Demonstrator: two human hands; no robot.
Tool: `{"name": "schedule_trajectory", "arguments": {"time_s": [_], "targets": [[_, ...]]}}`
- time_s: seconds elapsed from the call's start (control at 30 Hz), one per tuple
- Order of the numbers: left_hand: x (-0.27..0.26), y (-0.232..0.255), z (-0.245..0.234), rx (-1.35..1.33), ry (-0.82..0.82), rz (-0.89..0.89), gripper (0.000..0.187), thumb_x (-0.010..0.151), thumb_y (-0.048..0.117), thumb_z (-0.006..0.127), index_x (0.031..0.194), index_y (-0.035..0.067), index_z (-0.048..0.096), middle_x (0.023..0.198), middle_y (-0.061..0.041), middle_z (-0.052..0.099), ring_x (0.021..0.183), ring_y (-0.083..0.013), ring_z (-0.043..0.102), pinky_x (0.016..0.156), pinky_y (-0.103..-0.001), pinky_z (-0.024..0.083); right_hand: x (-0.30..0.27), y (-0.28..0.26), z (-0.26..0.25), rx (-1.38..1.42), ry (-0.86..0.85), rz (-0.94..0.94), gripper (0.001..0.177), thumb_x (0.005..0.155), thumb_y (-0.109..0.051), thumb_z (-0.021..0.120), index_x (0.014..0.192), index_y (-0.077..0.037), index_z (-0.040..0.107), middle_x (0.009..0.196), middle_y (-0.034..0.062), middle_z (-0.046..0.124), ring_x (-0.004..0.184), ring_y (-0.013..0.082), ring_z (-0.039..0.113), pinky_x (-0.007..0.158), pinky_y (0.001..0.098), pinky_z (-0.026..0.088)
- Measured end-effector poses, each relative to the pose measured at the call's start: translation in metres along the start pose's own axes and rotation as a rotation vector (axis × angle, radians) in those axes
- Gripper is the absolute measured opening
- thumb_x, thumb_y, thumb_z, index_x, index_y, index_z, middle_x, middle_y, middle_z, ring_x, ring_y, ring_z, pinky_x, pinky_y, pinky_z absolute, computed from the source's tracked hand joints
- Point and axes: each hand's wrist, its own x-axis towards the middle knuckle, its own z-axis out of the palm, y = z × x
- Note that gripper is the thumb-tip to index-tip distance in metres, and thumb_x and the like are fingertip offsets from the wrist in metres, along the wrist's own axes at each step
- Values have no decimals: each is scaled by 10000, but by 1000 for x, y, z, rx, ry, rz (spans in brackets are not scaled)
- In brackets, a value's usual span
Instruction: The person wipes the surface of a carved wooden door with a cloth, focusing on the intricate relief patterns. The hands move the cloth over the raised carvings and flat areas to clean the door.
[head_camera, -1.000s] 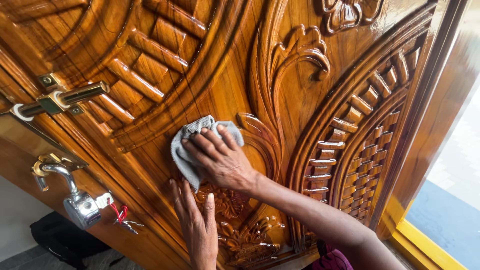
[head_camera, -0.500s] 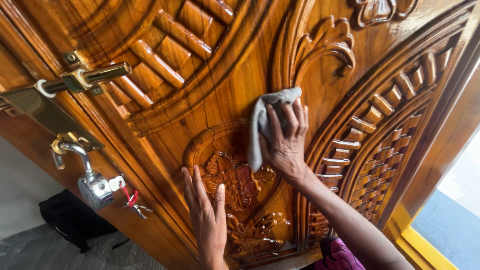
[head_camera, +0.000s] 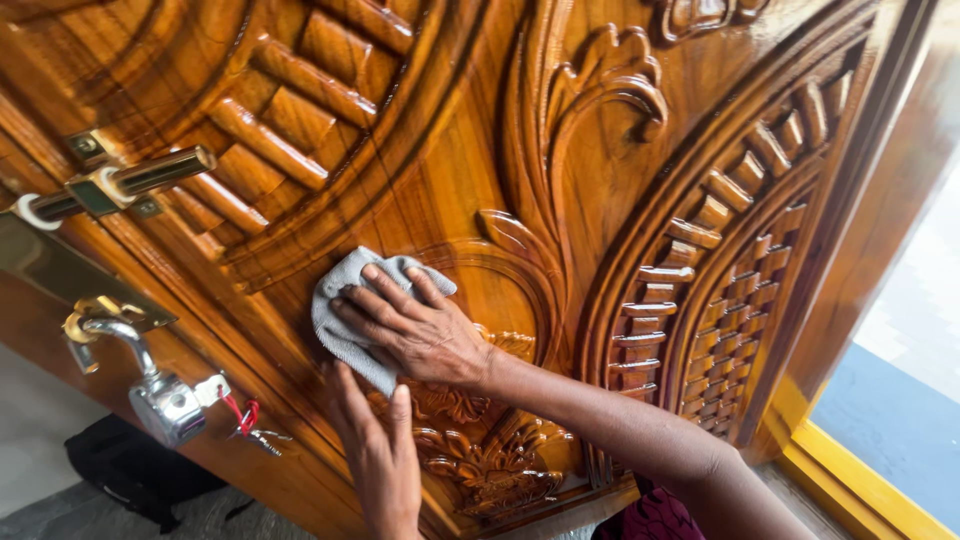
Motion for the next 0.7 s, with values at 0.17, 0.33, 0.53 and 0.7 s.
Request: {"name": "schedule_trajectory", "arguments": {"time_s": [0.17,0.33,0.53,0.7], "targets": [[0,4,-7,-44,0,-1,780,1010,468,490,1607,37,231,1686,-222,179,1551,-400,187,1221,-503,225,-4,45,-17,-91,256,200,620,1048,-434,634,1605,-297,398,1657,89,332,1589,306,209,1314,604,44],[0,14,-3,3,-54,-24,772,1005,507,459,1602,72,234,1691,-195,165,1555,-374,178,1224,-510,228,-36,69,-22,-89,217,382,650,1061,-439,626,1604,-144,427,1633,129,343,1574,329,216,1279,596,0],[-2,24,3,-21,-116,-57,786,997,542,435,1602,89,221,1697,-192,120,1560,-368,142,1219,-520,229,-125,79,12,-83,208,535,704,1064,-447,595,1587,-40,357,1616,174,265,1565,393,188,1307,605,4],[-1,27,4,-17,-141,-115,790,980,538,444,1601,102,224,1690,-184,108,1550,-366,144,1205,-515,240,-232,31,47,-70,-193,616,760,995,-484,460,1530,41,331,1580,272,248,1500,457,155,1226,644,3]]}}
